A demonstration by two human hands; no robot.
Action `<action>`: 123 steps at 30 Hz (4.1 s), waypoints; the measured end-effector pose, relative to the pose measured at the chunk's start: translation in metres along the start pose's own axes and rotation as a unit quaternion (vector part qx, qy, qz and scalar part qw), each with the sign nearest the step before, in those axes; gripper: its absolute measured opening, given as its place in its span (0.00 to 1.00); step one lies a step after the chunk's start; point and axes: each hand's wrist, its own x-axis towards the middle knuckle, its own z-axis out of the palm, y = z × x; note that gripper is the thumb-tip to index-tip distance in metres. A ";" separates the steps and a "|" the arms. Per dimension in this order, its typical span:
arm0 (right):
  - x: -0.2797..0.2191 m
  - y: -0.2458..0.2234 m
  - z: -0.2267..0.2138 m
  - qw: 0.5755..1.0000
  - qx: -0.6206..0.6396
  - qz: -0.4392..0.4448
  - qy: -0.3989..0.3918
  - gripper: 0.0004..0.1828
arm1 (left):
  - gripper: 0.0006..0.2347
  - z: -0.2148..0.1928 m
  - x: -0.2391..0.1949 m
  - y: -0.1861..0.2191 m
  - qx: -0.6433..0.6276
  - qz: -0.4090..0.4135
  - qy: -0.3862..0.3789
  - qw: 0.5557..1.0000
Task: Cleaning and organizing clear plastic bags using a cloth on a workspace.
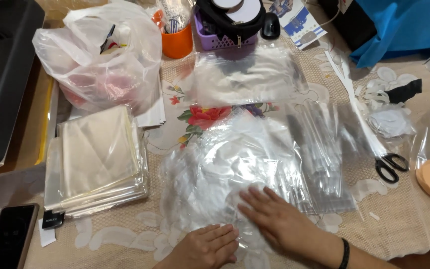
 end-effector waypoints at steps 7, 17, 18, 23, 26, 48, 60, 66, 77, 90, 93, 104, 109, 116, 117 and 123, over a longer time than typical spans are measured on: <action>0.035 0.077 -0.041 0.958 -0.234 0.162 0.044 0.28 | 0.07 0.007 -0.010 0.000 -0.033 -0.014 -0.046 0.998; 0.091 0.047 0.043 0.995 -0.016 -0.097 0.015 0.38 | 0.09 0.018 -0.013 -0.004 -0.038 0.004 -0.034 0.999; 0.101 0.063 0.053 0.993 -0.050 -0.074 0.074 0.40 | 0.09 0.017 -0.014 -0.002 -0.023 0.002 -0.045 0.999; 0.136 0.053 -0.041 0.992 0.002 0.096 0.078 0.28 | 0.12 -0.003 0.002 0.004 -0.047 -0.038 -0.046 0.997; 0.117 0.086 -0.040 0.989 -0.012 0.090 0.116 0.30 | 0.11 -0.042 0.029 0.002 -0.157 -0.095 0.030 0.983; 0.127 0.042 0.000 0.989 -0.045 0.143 0.016 0.15 | 0.18 0.056 0.225 -0.199 -0.058 -0.344 -0.387 0.853; 0.082 -0.075 -0.040 0.910 0.349 -0.216 0.062 0.18 | 0.20 0.060 0.223 -0.208 -0.072 -0.339 -0.387 0.855; 0.019 0.068 0.015 0.984 0.164 0.071 -0.020 0.32 | 0.19 0.054 0.223 -0.205 -0.057 -0.327 -0.391 0.858; 0.004 -0.026 -0.045 0.906 0.391 -0.151 0.056 0.26 | 0.16 0.029 0.219 -0.181 -0.061 -0.285 -0.340 0.894; 0.054 0.131 -0.026 0.737 0.362 0.184 0.540 0.18 | 0.17 0.013 0.198 -0.175 -0.076 -0.317 -0.345 0.880; 0.051 0.136 -0.023 0.736 0.363 0.179 0.543 0.18 | 0.11 0.008 0.198 -0.175 -0.107 -0.317 -0.302 0.893; 0.050 0.140 -0.021 0.760 0.336 0.201 0.519 0.19 | 0.07 0.000 0.185 -0.182 -0.048 -0.273 -0.239 0.931; 0.052 0.137 -0.024 0.769 0.316 0.206 0.517 0.19 | 0.09 -0.031 0.198 -0.152 -0.032 -0.251 -0.225 0.941; 0.050 0.136 -0.024 0.772 0.305 0.201 0.520 0.19 | 0.04 -0.003 0.180 -0.170 0.000 -0.183 -0.160 0.970; 0.050 0.136 -0.024 0.772 0.303 0.200 0.522 0.19 | 0.04 0.000 0.178 -0.170 -0.013 -0.194 -0.153 0.969; 0.052 0.123 -0.034 0.778 0.294 0.201 0.517 0.20 | 0.03 -0.014 0.183 -0.156 -0.034 -0.226 -0.156 0.961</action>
